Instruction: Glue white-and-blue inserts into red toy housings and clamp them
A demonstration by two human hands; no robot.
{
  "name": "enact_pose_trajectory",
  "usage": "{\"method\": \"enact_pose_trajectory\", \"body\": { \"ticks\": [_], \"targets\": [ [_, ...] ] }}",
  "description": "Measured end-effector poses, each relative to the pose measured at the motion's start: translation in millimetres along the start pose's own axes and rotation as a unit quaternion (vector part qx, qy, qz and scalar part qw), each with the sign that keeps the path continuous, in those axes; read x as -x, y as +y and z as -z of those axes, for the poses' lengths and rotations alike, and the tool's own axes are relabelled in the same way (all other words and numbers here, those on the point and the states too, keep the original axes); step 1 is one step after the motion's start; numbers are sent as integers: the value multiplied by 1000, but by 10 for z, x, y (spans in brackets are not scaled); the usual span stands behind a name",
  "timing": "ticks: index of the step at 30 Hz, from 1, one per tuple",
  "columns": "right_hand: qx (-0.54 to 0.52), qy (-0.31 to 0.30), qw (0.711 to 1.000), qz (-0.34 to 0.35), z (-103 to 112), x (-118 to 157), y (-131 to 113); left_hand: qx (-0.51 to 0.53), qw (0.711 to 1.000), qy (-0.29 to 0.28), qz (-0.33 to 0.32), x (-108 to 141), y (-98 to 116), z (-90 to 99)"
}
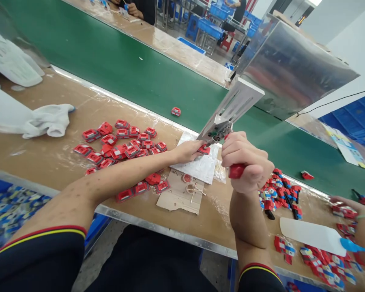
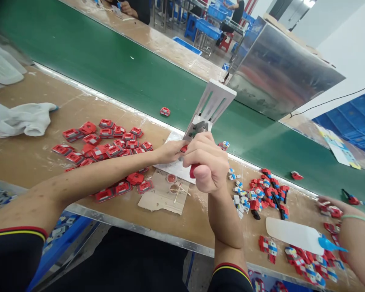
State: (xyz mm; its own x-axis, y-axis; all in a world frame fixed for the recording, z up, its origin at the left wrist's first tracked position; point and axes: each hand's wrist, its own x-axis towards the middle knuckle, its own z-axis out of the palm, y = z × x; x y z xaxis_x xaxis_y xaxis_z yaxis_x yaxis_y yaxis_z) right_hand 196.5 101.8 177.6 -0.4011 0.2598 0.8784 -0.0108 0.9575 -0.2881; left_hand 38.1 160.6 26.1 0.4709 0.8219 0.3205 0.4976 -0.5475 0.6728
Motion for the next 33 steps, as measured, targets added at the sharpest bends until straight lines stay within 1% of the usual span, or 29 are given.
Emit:
{"method": "enact_pose_trajectory", "body": {
  "ticks": [3,7,12,14,16,18,22,23,25,27,28,29,30,32,33],
  "targets": [
    [1,-31,1000,1,-20,93,13,3,1000,-10,3,-3,25,20],
    [37,-78,996,8,-25,230,24,12,1000,-14,4,-3,41,-8],
    [34,-75,997,8,-52,205,-15,20,1000,-6,5,20,57,-52],
    [77,-95,992,37,-93,217,-22,17,1000,-2,6,36,60,-60],
    [141,-122,979,83,-136,282,1,12,1000,0,6,55,53,-62],
    [200,-136,962,128,-169,393,65,-1,1000,-8,4,72,31,-59],
    [277,-163,928,189,-224,655,315,-33,999,-36,-2,87,-17,-55],
    [292,-183,920,186,-242,707,391,-38,998,-42,-4,84,-19,-56],
    [313,-235,908,151,-276,759,523,-50,997,-56,-13,69,-3,-51],
    [323,-273,899,112,-290,716,566,-65,995,-67,-21,49,27,-13],
    [315,-276,902,102,-283,660,529,-71,995,-70,-24,42,39,29],
    [296,-269,912,92,-264,591,442,-76,994,-73,-27,38,47,89],
    [266,-256,926,75,-233,522,302,-79,994,-76,-30,39,50,167],
    [176,-229,957,17,-146,435,-115,-77,993,-85,-27,46,42,356],
    [133,-221,966,-7,-101,431,-369,-72,993,-87,-15,39,37,451]
  ]
}}
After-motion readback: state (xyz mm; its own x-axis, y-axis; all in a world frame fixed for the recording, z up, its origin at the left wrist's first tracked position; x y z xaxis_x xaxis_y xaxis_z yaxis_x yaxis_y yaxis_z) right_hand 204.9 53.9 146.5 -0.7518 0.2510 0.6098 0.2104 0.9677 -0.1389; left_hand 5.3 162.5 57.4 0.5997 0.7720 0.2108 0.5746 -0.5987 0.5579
